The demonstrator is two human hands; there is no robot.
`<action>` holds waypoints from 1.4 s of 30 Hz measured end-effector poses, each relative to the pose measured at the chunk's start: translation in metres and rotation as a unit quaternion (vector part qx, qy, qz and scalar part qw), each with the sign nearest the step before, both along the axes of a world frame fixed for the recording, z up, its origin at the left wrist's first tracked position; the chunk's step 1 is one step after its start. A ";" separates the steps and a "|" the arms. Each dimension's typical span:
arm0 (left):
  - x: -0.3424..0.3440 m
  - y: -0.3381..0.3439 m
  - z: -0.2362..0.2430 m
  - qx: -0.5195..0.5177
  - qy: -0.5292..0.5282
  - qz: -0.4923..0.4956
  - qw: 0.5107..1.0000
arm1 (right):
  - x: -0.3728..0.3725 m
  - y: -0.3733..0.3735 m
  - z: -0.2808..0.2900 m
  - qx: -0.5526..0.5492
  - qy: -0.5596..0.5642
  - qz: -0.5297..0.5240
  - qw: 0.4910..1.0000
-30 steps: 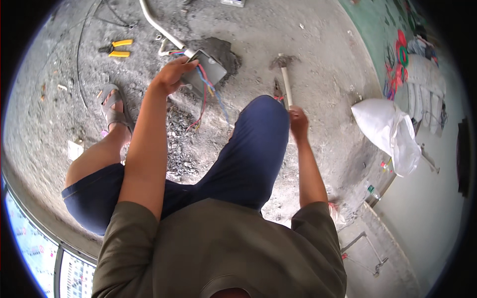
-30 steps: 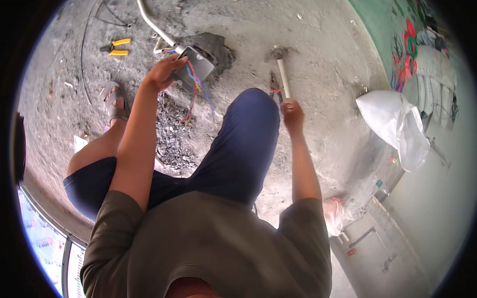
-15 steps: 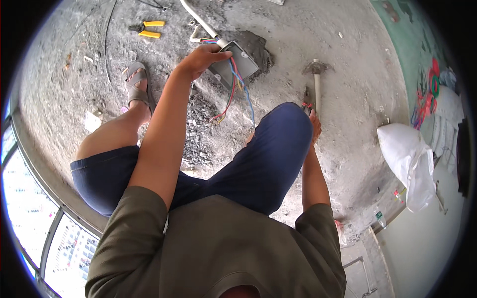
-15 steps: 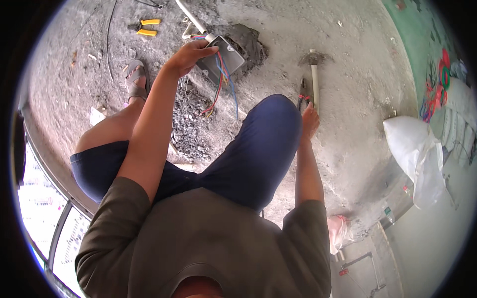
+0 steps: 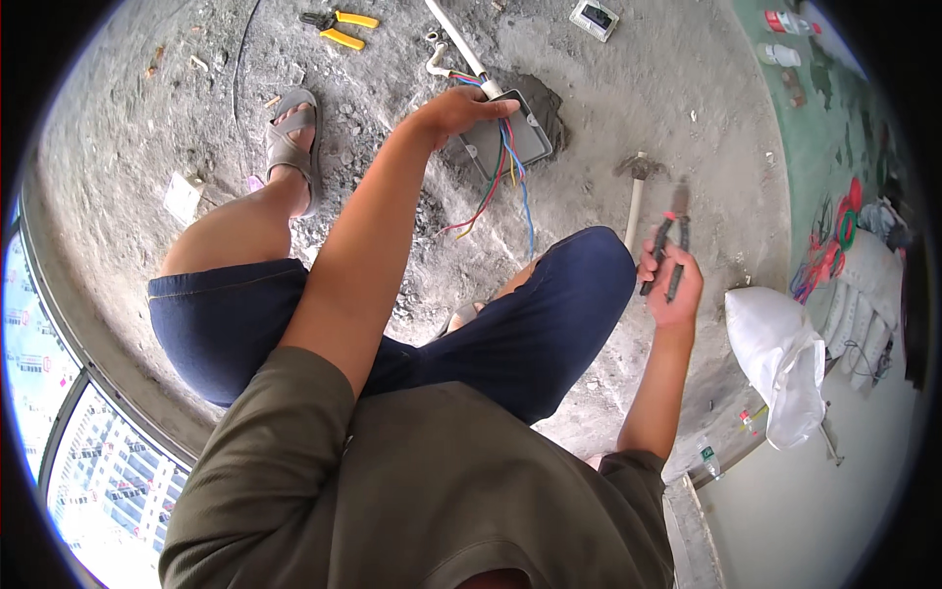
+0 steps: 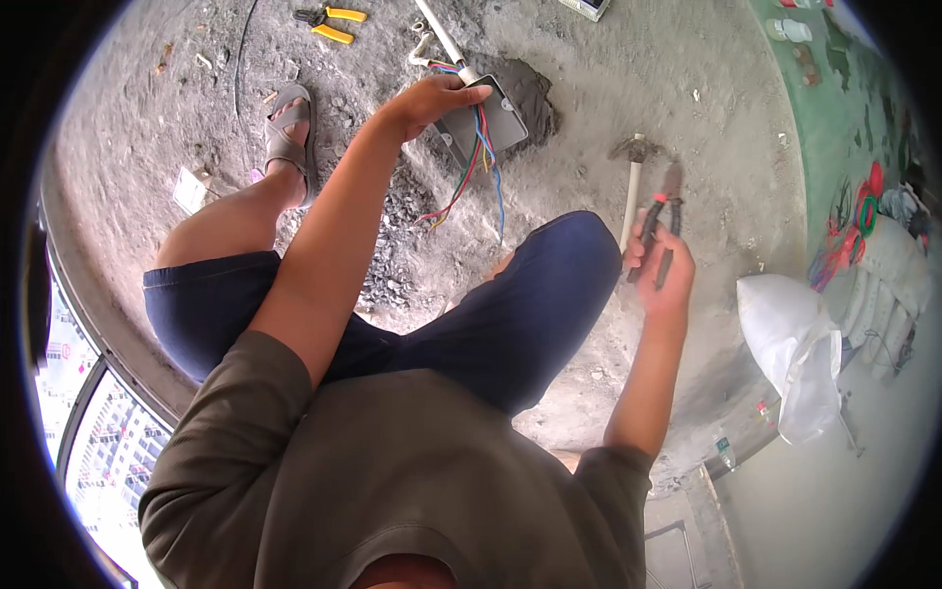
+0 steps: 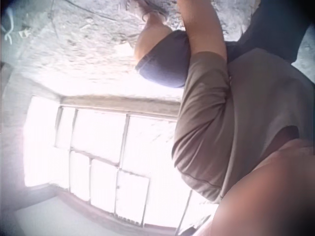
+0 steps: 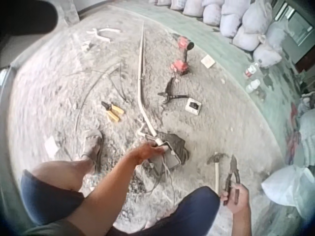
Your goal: Connecting and organizing electrical wires into a wall-mounted junction box.
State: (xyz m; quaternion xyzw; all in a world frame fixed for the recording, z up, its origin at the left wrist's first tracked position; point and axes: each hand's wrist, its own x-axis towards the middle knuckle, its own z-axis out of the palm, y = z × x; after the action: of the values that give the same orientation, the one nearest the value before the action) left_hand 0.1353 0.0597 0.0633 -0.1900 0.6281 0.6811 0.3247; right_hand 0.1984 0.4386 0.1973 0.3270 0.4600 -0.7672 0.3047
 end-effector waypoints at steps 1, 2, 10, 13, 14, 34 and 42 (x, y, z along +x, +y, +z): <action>-0.002 -0.001 -0.001 -0.025 0.005 0.005 1.000 | -0.002 -0.020 0.025 -0.003 0.005 0.005 1.000; -0.004 0.001 -0.003 -0.042 0.006 0.006 0.999 | -0.003 -0.037 0.048 0.009 0.050 -0.004 0.999; -0.003 0.016 0.002 0.034 -0.036 0.108 0.993 | 0.052 -0.142 0.098 -0.105 -0.085 0.232 0.963; -0.001 0.017 0.010 0.041 -0.039 0.117 0.992 | 0.081 -0.168 0.075 -0.168 -0.135 0.178 0.960; 0.000 0.016 0.012 0.040 -0.040 0.120 0.991 | 0.084 -0.172 0.070 -0.168 -0.137 0.180 0.959; 0.003 0.013 0.007 0.063 -0.040 0.117 0.990 | 0.087 -0.188 0.044 -0.194 -0.148 0.085 0.966; 0.002 0.011 -0.001 0.049 -0.041 0.108 0.992 | 0.093 -0.184 0.029 -0.219 -0.150 0.072 0.961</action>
State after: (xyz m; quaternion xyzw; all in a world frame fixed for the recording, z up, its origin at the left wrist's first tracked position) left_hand 0.1377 0.0706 0.0627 -0.2688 0.5557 0.7339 0.2835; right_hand 0.2915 0.2541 0.2268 0.3297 0.2522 -0.7673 0.4888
